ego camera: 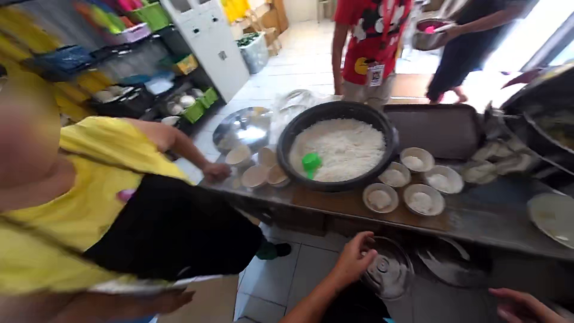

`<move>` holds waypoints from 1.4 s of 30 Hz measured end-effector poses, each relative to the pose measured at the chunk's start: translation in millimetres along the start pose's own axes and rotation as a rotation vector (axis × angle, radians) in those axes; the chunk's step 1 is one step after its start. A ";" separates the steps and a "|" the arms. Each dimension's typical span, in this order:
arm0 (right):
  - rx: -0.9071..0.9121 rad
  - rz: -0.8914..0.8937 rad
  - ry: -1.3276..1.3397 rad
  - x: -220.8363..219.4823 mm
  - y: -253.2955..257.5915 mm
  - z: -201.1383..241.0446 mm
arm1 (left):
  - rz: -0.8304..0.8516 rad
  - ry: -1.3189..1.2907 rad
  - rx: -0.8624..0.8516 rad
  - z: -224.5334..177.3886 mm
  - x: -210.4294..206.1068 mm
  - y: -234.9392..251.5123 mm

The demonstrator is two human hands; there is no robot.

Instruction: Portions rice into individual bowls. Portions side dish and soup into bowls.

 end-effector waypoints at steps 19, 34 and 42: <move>-0.229 -0.372 0.053 249.9 -30.4 -188.2 | -0.683 -0.096 0.531 108.9 -63.6 127.5; 0.149 0.154 -0.919 323.7 247.1 -181.6 | -0.826 -0.279 0.496 56.2 -92.8 16.1; 0.257 0.143 -1.026 317.8 252.3 -161.2 | -0.947 -0.532 0.613 10.7 -150.1 -81.7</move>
Point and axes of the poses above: each hand's wrist, its own y-axis towards the middle knuckle, its own x-axis out of the back of the hand, z = x × y, the point moved 10 cm from there along y, towards the middle knuckle, and after that the axes turned 13 degrees about -z, right-handed, at the moved point
